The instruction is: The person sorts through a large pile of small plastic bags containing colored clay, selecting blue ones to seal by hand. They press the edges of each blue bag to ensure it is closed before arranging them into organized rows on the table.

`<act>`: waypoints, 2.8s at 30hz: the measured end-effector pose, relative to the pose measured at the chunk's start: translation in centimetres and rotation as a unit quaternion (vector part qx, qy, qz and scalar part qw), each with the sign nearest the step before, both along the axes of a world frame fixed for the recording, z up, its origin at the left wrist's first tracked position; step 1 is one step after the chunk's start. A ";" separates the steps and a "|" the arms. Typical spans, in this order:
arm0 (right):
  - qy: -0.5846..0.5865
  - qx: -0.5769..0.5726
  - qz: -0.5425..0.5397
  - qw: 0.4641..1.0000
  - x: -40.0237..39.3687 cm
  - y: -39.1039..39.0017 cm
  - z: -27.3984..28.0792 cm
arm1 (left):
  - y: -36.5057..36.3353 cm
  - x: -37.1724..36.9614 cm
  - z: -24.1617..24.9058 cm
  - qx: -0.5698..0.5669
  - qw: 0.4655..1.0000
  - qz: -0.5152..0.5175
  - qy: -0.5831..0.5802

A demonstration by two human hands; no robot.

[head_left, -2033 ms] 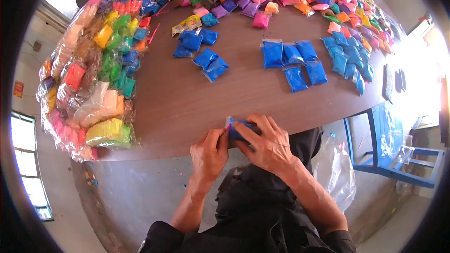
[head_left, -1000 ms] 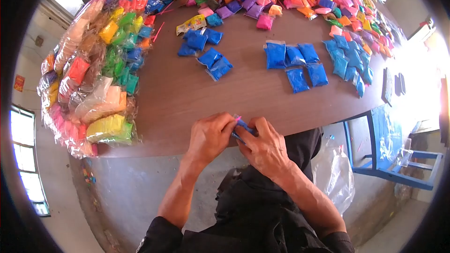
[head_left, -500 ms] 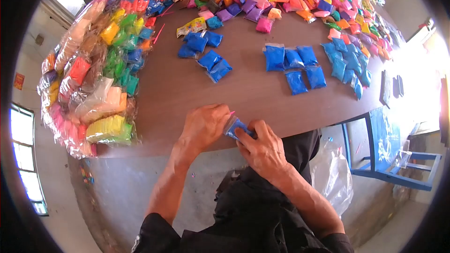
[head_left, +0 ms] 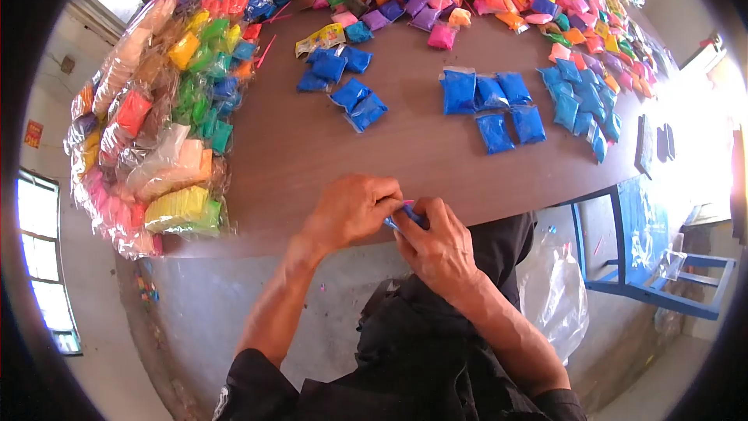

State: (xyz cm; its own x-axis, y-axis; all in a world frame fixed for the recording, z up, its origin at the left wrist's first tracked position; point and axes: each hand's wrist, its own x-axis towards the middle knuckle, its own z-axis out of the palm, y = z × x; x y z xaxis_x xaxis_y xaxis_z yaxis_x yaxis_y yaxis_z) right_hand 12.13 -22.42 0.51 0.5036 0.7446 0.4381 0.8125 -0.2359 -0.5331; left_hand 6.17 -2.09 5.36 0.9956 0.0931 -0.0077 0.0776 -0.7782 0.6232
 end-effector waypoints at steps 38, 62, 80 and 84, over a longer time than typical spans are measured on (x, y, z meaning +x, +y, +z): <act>0.006 -0.023 -0.037 0.999 -0.9 -0.1 0.7 | -3.0 -6.4 -4.1 0.077 0.946 0.289 -0.124; -0.090 -0.104 -0.059 0.989 1.8 -2.6 1.6 | -1.5 -8.7 -5.0 0.028 0.916 0.362 -0.168; -0.060 -0.181 0.048 0.980 1.8 -1.7 0.4 | -0.3 -8.5 -6.5 0.049 0.897 0.370 -0.238; -0.058 -0.196 0.054 0.977 2.0 -1.6 0.4 | -0.5 -8.6 -6.9 0.035 0.891 0.391 -0.229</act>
State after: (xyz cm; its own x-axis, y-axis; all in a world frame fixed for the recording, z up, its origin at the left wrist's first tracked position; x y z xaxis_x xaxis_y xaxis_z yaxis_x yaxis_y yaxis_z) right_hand 14.17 -23.98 0.95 0.3773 0.9126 0.1577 0.8933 -0.3137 -0.3219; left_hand -2.40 -2.58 -1.57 0.5235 0.7439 0.4154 0.3640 -0.6361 0.6804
